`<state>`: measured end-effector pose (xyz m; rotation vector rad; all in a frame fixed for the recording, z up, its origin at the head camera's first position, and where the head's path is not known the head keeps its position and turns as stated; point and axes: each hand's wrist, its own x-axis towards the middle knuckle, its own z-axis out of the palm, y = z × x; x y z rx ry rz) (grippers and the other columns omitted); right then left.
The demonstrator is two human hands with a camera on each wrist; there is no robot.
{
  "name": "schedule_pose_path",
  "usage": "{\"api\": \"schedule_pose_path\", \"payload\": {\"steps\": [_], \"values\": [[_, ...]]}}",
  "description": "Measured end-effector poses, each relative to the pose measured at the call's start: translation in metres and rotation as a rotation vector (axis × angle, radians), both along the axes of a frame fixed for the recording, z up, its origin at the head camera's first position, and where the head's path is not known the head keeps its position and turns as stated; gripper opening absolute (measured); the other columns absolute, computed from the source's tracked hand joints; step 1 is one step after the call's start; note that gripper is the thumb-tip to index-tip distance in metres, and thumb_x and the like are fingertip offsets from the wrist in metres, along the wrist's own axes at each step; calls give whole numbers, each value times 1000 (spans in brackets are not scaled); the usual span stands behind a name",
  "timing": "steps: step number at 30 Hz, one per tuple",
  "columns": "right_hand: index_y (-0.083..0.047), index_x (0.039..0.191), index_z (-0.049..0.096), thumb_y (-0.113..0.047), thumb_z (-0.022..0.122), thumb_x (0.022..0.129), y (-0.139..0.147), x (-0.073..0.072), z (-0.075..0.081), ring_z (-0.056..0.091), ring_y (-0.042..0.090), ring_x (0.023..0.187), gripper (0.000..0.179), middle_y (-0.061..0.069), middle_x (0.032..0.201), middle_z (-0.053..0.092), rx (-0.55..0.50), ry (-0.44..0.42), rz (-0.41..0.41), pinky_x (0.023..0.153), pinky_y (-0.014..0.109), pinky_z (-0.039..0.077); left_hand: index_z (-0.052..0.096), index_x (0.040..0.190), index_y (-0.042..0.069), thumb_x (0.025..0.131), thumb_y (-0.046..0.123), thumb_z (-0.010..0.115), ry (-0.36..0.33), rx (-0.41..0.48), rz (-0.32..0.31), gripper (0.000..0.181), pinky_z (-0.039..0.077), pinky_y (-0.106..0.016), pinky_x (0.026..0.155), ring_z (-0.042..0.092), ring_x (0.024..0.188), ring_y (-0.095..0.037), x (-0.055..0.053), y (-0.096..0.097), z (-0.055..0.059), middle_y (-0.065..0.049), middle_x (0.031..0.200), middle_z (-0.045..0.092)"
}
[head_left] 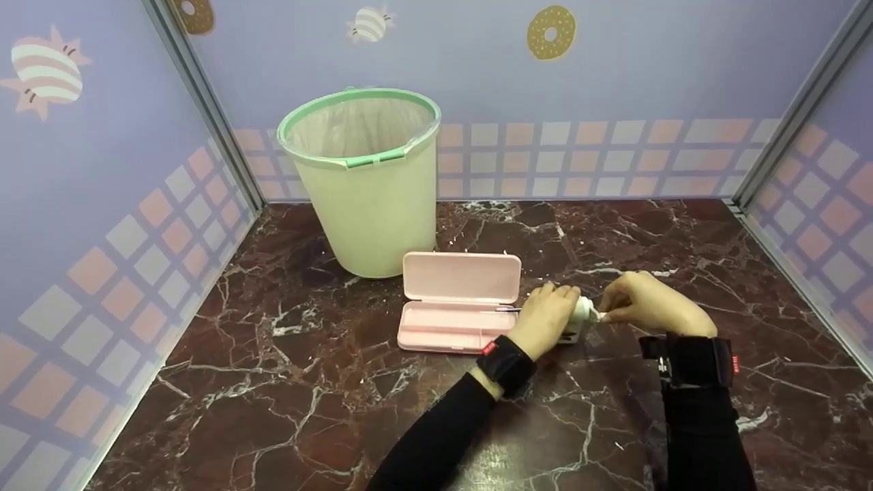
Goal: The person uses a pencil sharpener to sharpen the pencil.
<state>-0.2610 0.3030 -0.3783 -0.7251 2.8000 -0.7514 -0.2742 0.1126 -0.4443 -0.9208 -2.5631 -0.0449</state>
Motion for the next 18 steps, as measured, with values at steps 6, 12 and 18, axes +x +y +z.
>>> {"api": "schedule_pose_path", "payload": {"steps": [6,12,18], "values": [[-3,86,74,-7,71,86,2,-1,-3,67,13,71,5,8,82,76,-43,119,-65,64,21,52,62,128,15,95,17,54,-20,-60,-50,34,52,-26,90,64,105,-16,0,0,0,4,121,69],[0,87,75,-2,73,84,-1,-12,-11,70,22,74,5,14,84,75,-85,266,-141,64,25,54,60,130,15,94,16,55,-21,-95,-55,36,52,-26,89,64,102,-16,-3,1,2,4,122,68],[4,86,74,2,73,81,-3,-21,-23,70,29,74,6,19,84,74,-103,314,-187,66,32,56,60,130,14,93,17,59,-42,-84,-71,37,53,-27,89,64,101,-17,-5,-1,0,3,121,68]]}}
